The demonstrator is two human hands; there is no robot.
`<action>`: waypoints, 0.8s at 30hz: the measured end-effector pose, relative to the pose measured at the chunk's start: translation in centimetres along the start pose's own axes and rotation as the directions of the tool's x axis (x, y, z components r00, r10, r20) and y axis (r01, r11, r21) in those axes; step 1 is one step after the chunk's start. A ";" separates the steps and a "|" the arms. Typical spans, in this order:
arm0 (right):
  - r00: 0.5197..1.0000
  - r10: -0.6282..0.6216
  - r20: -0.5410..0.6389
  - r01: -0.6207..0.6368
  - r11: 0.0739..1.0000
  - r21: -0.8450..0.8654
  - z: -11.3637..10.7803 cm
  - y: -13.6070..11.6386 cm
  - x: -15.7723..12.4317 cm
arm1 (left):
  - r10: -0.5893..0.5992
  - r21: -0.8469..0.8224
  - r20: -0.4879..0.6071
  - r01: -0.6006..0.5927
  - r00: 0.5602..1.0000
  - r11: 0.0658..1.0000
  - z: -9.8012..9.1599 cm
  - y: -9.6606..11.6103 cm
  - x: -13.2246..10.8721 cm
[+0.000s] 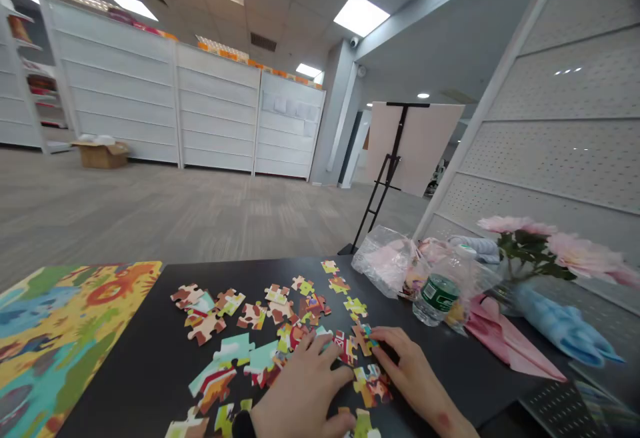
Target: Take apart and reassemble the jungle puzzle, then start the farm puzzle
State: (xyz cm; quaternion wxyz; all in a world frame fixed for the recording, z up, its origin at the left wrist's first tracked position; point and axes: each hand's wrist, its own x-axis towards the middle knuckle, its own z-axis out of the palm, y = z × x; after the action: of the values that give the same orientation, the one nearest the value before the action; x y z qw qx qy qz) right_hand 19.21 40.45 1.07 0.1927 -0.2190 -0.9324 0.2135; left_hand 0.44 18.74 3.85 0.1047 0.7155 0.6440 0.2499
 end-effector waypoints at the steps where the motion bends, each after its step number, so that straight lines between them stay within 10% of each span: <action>1: 1.000 0.001 -0.017 -0.001 1.000 -0.015 -0.1 0.6 0.0 | -0.019 0.007 -0.012 0.019 1.000 1.000 -0.2 0.0 -0.1; 8: 0.997 0.018 -0.075 -0.022 0.998 -0.059 -1.0 -0.9 -0.9 | -0.070 0.036 -0.033 0.071 0.997 0.997 -0.7 0.3 -0.2; 13: 0.993 -0.002 0.121 0.010 0.998 -0.068 -0.9 -4.9 -3.9 | -0.126 0.101 -0.065 0.132 0.990 0.986 -1.1 -0.6 -0.3; 24: 0.994 0.067 -0.091 -0.077 0.991 -0.107 -1.7 -1.1 -5.7 | -0.127 0.027 -0.039 0.128 0.991 0.991 -1.9 -2.1 -0.8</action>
State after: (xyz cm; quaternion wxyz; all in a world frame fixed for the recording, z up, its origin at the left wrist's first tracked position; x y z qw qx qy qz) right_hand 24.38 37.35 1.52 0.2128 -0.2721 -0.9249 0.1587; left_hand -2.30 17.94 4.30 0.0976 0.6697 0.6938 0.2464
